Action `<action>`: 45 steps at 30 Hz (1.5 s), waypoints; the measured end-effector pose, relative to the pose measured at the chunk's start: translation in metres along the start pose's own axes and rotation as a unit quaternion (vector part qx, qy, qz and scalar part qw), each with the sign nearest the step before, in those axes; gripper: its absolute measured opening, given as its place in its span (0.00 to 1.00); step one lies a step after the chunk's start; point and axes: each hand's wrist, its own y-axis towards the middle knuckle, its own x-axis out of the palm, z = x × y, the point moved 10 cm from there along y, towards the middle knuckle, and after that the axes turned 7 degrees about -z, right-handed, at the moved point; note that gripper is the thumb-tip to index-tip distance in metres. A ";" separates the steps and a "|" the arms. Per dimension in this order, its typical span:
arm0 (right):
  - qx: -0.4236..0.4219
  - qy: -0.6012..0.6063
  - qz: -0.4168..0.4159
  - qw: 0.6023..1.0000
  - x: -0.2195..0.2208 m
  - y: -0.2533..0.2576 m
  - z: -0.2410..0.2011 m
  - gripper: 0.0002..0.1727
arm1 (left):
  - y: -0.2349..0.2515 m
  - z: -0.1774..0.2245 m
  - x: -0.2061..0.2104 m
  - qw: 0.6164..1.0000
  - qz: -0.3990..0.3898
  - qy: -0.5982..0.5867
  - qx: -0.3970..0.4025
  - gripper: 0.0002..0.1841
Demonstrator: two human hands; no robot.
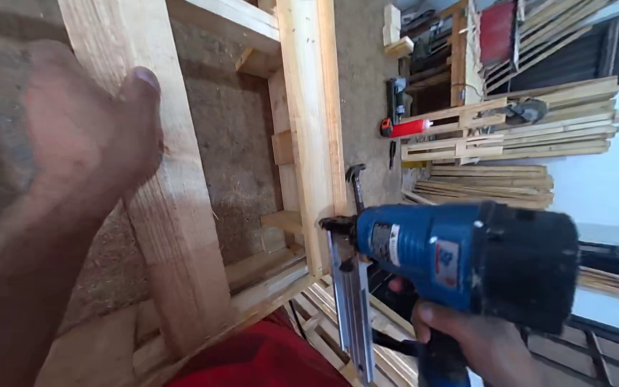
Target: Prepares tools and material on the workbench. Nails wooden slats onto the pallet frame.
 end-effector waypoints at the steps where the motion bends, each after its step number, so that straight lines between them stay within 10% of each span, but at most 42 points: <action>1: -0.004 0.012 -0.004 1.000 0.006 -0.005 0.010 0.16 | 0.007 -0.006 0.002 1.000 0.003 -0.001 0.004 0.49; 28: 0.034 -0.032 0.022 0.999 -0.014 -0.002 0.027 0.12 | 0.003 0.005 -0.018 0.994 0.042 0.089 0.036 0.47; 33: 0.008 0.116 -0.011 0.993 -0.035 0.005 0.033 0.17 | -0.066 0.077 -0.016 0.962 0.043 0.164 0.217 0.49; 38: -0.095 0.254 -0.064 0.960 -0.038 0.076 -0.003 0.14 | -0.252 0.188 0.101 0.845 -0.097 0.142 0.506 0.28; 45: -0.135 0.333 -0.240 0.902 -0.020 0.234 -0.042 0.15 | -0.215 0.189 0.181 0.876 -0.031 0.271 0.397 0.26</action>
